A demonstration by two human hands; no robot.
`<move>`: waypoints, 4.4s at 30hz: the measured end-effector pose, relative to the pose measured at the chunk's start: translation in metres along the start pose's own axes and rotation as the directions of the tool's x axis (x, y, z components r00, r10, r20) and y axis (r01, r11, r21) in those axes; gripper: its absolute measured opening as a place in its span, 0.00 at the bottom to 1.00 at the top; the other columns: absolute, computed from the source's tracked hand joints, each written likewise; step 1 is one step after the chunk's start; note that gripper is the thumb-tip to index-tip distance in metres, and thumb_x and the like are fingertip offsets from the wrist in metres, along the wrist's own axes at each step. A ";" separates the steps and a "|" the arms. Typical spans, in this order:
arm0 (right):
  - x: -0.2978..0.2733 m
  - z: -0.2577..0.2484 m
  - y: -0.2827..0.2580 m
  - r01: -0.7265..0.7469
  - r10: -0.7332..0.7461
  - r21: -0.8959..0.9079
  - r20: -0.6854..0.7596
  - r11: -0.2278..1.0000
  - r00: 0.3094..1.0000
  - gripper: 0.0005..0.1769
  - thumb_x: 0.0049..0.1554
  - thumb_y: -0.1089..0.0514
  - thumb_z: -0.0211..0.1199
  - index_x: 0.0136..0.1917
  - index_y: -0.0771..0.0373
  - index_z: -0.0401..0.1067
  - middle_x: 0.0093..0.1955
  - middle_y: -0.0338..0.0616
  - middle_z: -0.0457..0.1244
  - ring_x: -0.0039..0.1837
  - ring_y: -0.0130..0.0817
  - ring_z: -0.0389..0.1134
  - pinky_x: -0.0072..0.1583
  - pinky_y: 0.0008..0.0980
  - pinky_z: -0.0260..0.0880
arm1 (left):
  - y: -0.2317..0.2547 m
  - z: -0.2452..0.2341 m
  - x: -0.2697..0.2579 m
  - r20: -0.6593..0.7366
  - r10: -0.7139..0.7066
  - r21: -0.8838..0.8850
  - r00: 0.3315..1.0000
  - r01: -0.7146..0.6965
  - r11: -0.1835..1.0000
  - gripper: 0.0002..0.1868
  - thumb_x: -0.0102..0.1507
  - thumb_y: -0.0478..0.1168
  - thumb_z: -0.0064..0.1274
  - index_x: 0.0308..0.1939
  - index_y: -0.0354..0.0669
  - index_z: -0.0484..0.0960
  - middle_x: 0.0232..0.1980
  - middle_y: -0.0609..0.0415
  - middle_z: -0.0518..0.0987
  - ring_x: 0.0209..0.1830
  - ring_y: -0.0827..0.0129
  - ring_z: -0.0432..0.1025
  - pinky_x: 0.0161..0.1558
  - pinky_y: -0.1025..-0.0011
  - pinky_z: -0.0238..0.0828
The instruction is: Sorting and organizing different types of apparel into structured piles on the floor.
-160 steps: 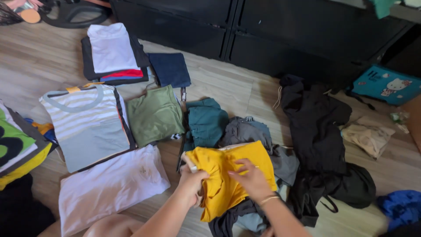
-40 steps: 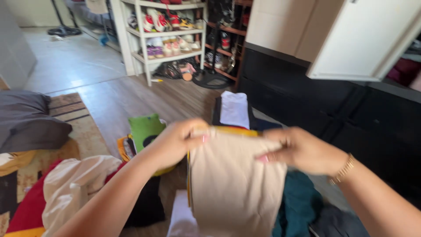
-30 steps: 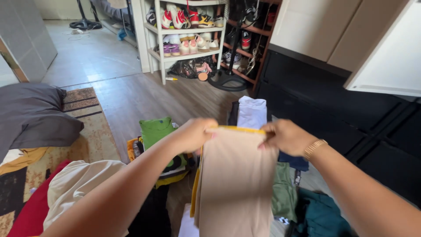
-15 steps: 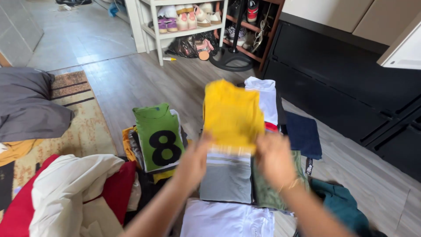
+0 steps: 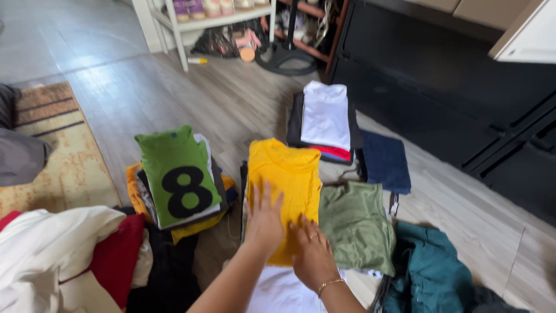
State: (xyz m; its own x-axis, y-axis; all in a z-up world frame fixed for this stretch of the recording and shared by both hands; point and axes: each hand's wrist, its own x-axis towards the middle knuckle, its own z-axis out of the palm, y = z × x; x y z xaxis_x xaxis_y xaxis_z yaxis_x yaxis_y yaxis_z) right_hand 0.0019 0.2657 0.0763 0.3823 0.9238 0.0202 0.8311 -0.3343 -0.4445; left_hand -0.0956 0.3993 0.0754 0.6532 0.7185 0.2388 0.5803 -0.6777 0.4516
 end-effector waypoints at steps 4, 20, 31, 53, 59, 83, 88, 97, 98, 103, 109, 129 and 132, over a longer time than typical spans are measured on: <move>0.005 0.044 0.050 -0.233 0.326 0.367 -0.216 0.901 0.920 0.38 0.46 0.65 0.63 0.71 0.56 0.64 0.68 0.51 0.63 0.73 0.49 0.60 0.74 0.41 0.60 | -0.031 0.027 0.005 -0.232 -0.390 -0.354 0.891 0.296 0.887 0.25 0.60 0.34 0.43 0.62 0.44 0.77 0.69 0.42 0.73 0.68 0.44 0.66 0.70 0.57 0.63; -0.010 -0.022 -0.039 0.139 -0.139 -0.065 0.005 0.988 0.990 0.56 0.42 0.48 0.79 0.79 0.36 0.55 0.86 0.43 0.41 0.82 0.49 0.40 0.75 0.54 0.43 | -0.040 -0.012 -0.043 0.312 -0.742 -0.214 0.594 0.805 0.554 0.20 0.56 0.49 0.66 0.46 0.41 0.90 0.46 0.49 0.86 0.54 0.58 0.73 0.53 0.66 0.69; 0.050 -0.122 -0.015 -0.458 0.393 0.301 0.253 0.836 0.884 0.37 0.64 0.34 0.58 0.62 0.73 0.71 0.52 0.59 0.71 0.54 0.45 0.71 0.59 0.37 0.71 | -0.116 0.056 -0.046 0.253 -0.726 -0.663 0.639 0.661 0.352 0.15 0.58 0.42 0.56 0.42 0.35 0.86 0.38 0.43 0.84 0.33 0.59 0.76 0.32 0.63 0.70; 0.049 -0.032 0.040 -0.427 0.078 0.843 0.426 0.328 0.901 0.23 0.60 0.49 0.64 0.64 0.65 0.75 0.56 0.41 0.69 0.54 0.28 0.66 0.58 0.30 0.67 | -0.058 0.050 -0.072 0.567 -0.705 -0.720 0.426 0.672 -0.173 0.24 0.61 0.38 0.59 0.60 0.36 0.73 0.57 0.44 0.74 0.50 0.54 0.75 0.49 0.59 0.83; 0.042 0.007 0.026 -0.326 -0.040 0.783 0.407 0.530 0.912 0.32 0.56 0.50 0.67 0.72 0.62 0.70 0.63 0.40 0.68 0.62 0.26 0.66 0.63 0.26 0.65 | -0.037 0.038 -0.075 0.592 -0.585 -0.789 0.554 0.547 -0.280 0.20 0.61 0.39 0.56 0.58 0.42 0.79 0.52 0.52 0.81 0.49 0.64 0.74 0.54 0.59 0.75; 0.037 0.006 0.068 -0.415 0.312 0.892 0.451 -0.179 0.836 0.30 0.60 0.42 0.57 0.68 0.62 0.67 0.62 0.44 0.68 0.62 0.38 0.69 0.62 0.43 0.69 | 0.064 0.060 -0.084 0.229 -0.147 -0.782 0.962 0.272 0.561 0.58 0.54 0.21 0.53 0.81 0.57 0.40 0.82 0.41 0.42 0.83 0.47 0.38 0.74 0.64 0.53; 0.032 0.001 0.057 -0.415 0.312 0.889 0.457 -0.196 0.833 0.29 0.60 0.42 0.56 0.68 0.61 0.66 0.63 0.43 0.68 0.62 0.35 0.70 0.63 0.40 0.68 | 0.093 0.042 -0.094 -0.041 -0.162 -0.737 0.986 0.079 0.671 0.55 0.56 0.20 0.43 0.81 0.44 0.32 0.83 0.27 0.37 0.80 0.27 0.33 0.70 0.55 0.56; 0.030 0.020 0.061 -0.459 0.382 0.861 0.509 -0.220 0.772 0.27 0.61 0.41 0.54 0.67 0.57 0.67 0.59 0.41 0.68 0.59 0.35 0.68 0.61 0.41 0.68 | 0.100 0.050 -0.086 0.064 -0.360 -0.586 0.931 0.327 0.742 0.46 0.55 0.23 0.47 0.78 0.51 0.57 0.77 0.15 0.35 0.75 0.25 0.42 0.68 0.56 0.59; 0.030 0.026 0.065 -0.460 0.384 0.860 0.510 -0.222 0.770 0.27 0.61 0.41 0.54 0.67 0.57 0.67 0.59 0.41 0.68 0.59 0.35 0.68 0.61 0.41 0.68 | 0.095 0.058 -0.087 0.068 -0.360 -0.585 0.931 0.329 0.741 0.46 0.55 0.23 0.47 0.78 0.51 0.57 0.77 0.15 0.35 0.75 0.25 0.42 0.68 0.56 0.59; 0.026 0.041 0.074 -0.340 0.310 0.906 0.408 -0.251 0.859 0.27 0.62 0.43 0.56 0.66 0.63 0.68 0.60 0.41 0.67 0.59 0.33 0.68 0.62 0.38 0.67 | 0.072 0.086 -0.086 -0.148 -0.581 -0.868 0.800 0.176 0.465 0.47 0.57 0.32 0.59 0.77 0.46 0.54 0.65 0.37 0.69 0.63 0.51 0.68 0.66 0.67 0.63; 0.030 0.049 0.073 -0.283 0.296 0.917 0.363 -0.280 0.884 0.30 0.59 0.44 0.57 0.69 0.64 0.66 0.66 0.43 0.67 0.65 0.36 0.68 0.65 0.36 0.68 | 0.048 0.100 -0.078 0.057 -0.742 -0.997 0.668 0.074 -0.011 0.54 0.48 0.38 0.73 0.73 0.41 0.57 0.69 0.47 0.69 0.65 0.62 0.67 0.63 0.68 0.61; -0.025 -0.382 0.046 -0.239 0.149 0.349 0.266 0.906 0.952 0.30 0.58 0.44 0.57 0.67 0.63 0.75 0.56 0.45 0.71 0.56 0.35 0.72 0.59 0.32 0.69 | 0.004 -0.252 0.036 0.160 -0.444 -0.969 0.882 0.226 0.099 0.10 0.62 0.41 0.56 0.42 0.37 0.81 0.32 0.48 0.79 0.21 0.63 0.73 0.20 0.68 0.69; -0.012 -0.362 0.043 -0.112 0.066 0.097 0.393 0.989 0.917 0.32 0.55 0.40 0.64 0.67 0.58 0.76 0.57 0.42 0.72 0.59 0.30 0.70 0.63 0.29 0.67 | -0.021 -0.315 0.010 0.195 -0.449 -0.957 0.872 0.271 0.109 0.09 0.63 0.41 0.54 0.40 0.39 0.82 0.30 0.51 0.79 0.20 0.66 0.72 0.21 0.70 0.67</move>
State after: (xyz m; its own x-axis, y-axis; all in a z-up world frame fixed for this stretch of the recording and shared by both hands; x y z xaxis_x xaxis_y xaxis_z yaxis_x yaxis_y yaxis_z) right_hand 0.1791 0.1727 0.3816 0.2465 0.8988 -0.3626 0.7399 -0.4161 -0.5285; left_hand -0.2540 0.4702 0.3389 0.4037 0.9003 -0.1627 -0.2254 0.2703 0.9360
